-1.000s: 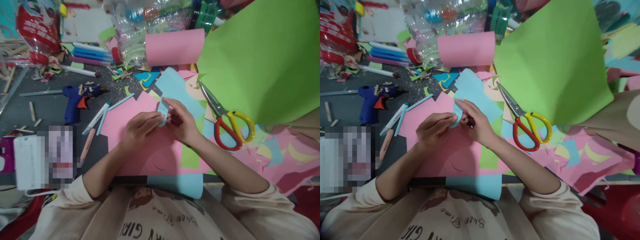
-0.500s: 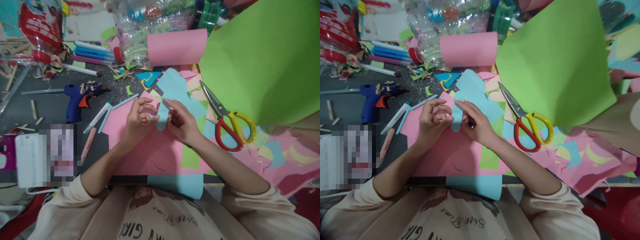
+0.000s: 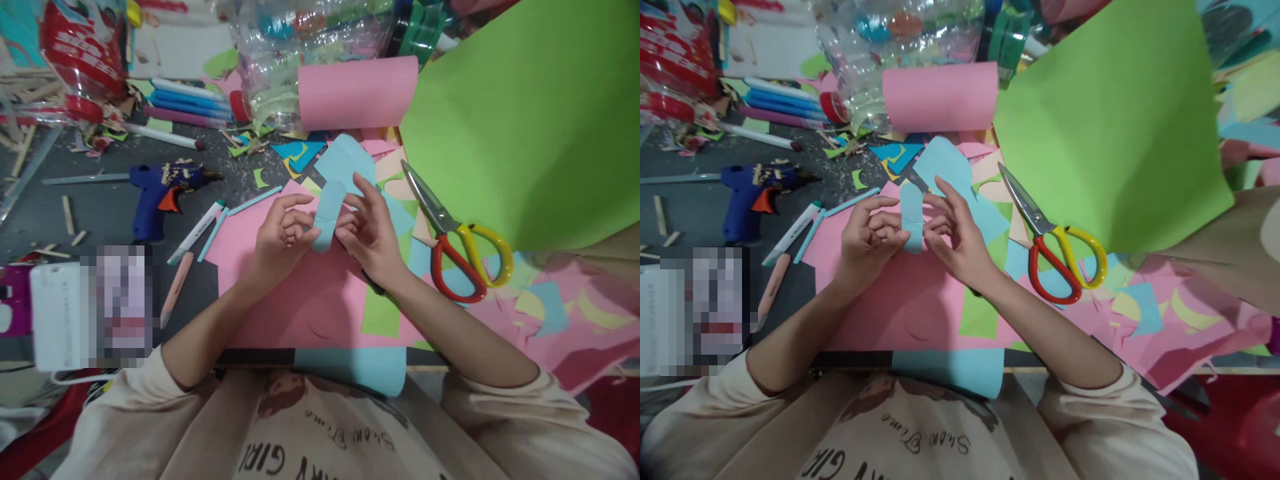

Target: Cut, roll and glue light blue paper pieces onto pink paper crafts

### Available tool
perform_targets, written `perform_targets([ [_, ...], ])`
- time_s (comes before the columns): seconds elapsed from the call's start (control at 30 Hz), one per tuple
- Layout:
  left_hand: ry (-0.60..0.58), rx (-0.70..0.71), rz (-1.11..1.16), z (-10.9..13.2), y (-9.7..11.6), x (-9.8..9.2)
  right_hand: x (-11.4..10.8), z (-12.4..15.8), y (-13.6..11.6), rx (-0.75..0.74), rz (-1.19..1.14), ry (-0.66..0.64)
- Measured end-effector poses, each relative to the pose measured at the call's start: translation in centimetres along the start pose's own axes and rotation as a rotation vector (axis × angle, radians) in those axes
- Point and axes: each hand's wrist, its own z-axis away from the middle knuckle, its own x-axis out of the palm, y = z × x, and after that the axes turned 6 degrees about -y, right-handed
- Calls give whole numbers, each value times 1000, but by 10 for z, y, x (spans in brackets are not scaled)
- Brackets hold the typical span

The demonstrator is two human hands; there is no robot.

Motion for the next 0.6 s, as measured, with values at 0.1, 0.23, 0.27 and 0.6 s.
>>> perform_targets([
  [0.1, 25, -26, 14, -1, 2, 2, -2, -3, -3, -17, 44, 40],
  [0.23, 33, -54, 38, 0, 5, 7, -4, -4, -7, -49, 162, 18],
  [0.27, 32, -65, 46, 0, 6, 8, -4, -5, -8, -47, 170, 12],
  [0.6, -2, -147, 9, 1, 13, 12, -5, -6, -10, -41, 129, -13],
])
